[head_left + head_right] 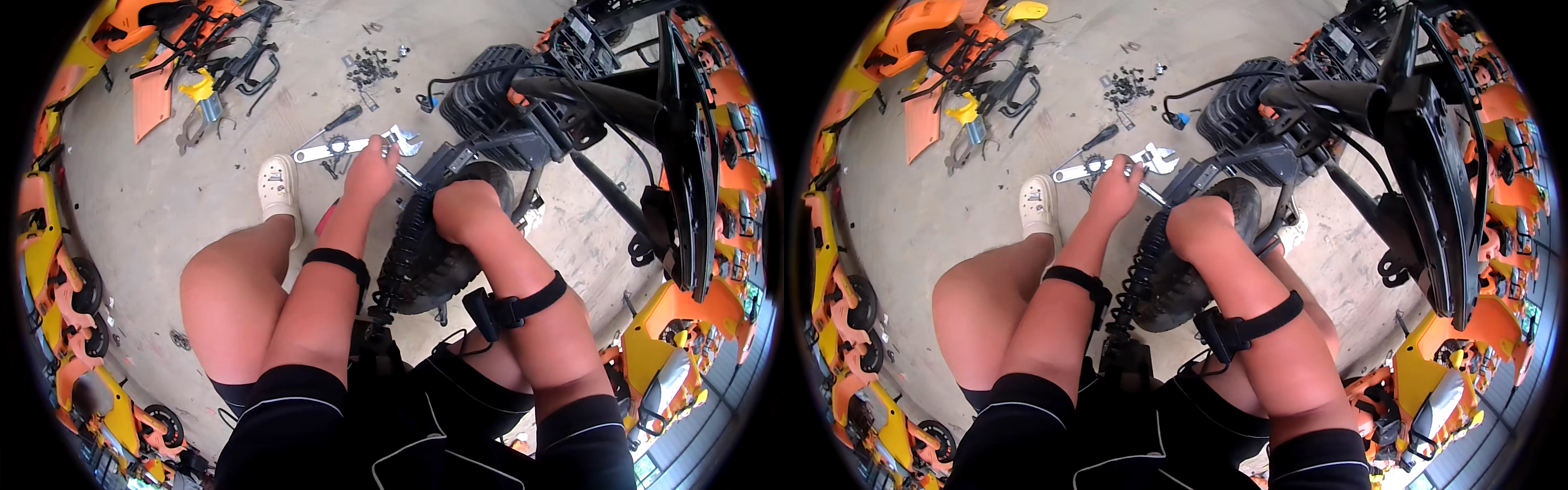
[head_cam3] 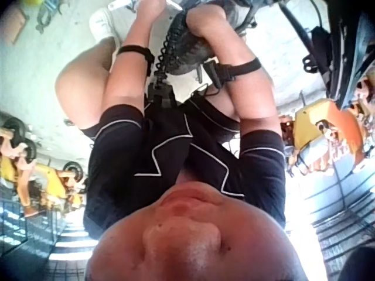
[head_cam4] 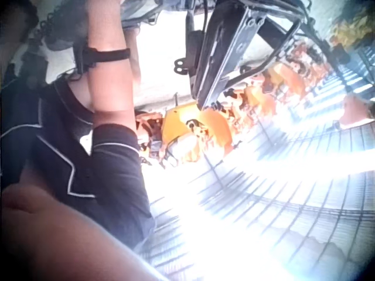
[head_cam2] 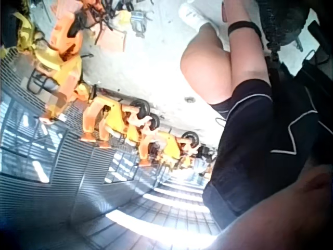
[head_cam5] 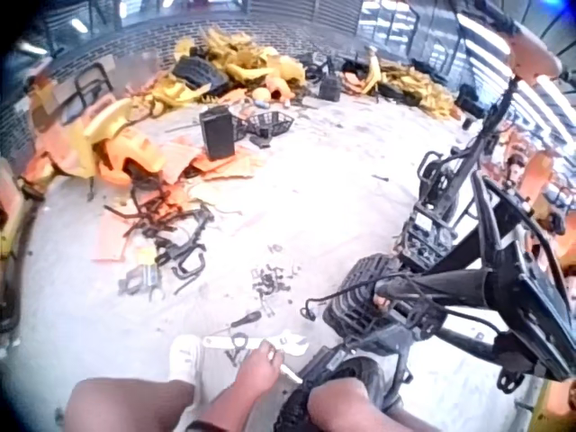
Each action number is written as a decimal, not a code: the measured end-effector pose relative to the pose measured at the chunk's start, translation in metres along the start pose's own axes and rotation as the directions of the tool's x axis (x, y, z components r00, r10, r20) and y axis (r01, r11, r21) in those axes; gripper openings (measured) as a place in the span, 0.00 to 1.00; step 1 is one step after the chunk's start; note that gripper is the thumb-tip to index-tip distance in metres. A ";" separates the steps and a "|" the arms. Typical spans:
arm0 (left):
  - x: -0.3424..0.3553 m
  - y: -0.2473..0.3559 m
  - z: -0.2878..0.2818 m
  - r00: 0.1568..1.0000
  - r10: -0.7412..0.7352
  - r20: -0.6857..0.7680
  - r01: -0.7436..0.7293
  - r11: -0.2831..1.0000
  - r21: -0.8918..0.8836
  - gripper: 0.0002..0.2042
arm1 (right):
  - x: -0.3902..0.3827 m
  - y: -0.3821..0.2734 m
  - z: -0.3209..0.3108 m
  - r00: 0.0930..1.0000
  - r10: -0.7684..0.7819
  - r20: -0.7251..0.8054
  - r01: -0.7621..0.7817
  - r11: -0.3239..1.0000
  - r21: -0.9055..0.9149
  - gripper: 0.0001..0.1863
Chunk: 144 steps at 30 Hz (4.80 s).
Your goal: The person uses a wrench and a socket to work on the rear shock and frame of an orange electric scooter, handling various bolts and small metal components.
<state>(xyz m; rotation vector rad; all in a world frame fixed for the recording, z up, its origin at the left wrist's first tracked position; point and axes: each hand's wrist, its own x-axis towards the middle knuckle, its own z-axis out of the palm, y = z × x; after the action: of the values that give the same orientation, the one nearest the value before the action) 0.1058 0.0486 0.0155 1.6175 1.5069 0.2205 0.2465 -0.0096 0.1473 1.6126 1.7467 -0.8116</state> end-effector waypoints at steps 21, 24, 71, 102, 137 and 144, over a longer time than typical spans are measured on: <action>0.001 -0.007 0.003 0.994 -0.105 0.021 0.097 0.969 0.227 0.24 | -0.005 0.000 -0.005 0.999 -0.005 0.054 0.006 1.000 -0.016 0.12; -0.002 0.000 -0.003 1.000 -0.024 -0.013 0.025 0.998 0.065 0.23 | -0.003 0.000 -0.005 0.999 0.017 0.048 -0.015 0.999 -0.039 0.12; 0.011 -0.033 0.013 0.993 -0.117 0.025 0.110 0.975 0.191 0.31 | -0.022 0.042 -0.015 0.997 0.069 0.017 -0.070 0.988 0.135 0.13; 0.029 -0.028 0.007 0.992 0.016 0.126 -0.062 0.930 0.362 0.27 | -0.005 0.051 -0.011 0.966 0.203 -0.161 -0.082 0.829 0.553 0.12; 0.019 -0.048 0.014 0.993 0.064 0.100 -0.049 0.988 -0.143 0.22 | -0.016 0.048 0.005 0.939 0.101 -0.329 -0.047 0.985 0.169 0.10; 0.007 -0.021 0.000 0.994 -0.031 0.106 0.016 0.990 0.140 0.31 | 0.008 0.032 -0.007 0.983 0.144 -0.116 -0.123 0.978 0.166 0.12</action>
<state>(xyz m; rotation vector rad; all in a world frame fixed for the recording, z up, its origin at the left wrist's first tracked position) 0.0927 0.0519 -0.0014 1.6924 1.4849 0.0149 0.2777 0.0027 0.1445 1.9034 1.6737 -0.8153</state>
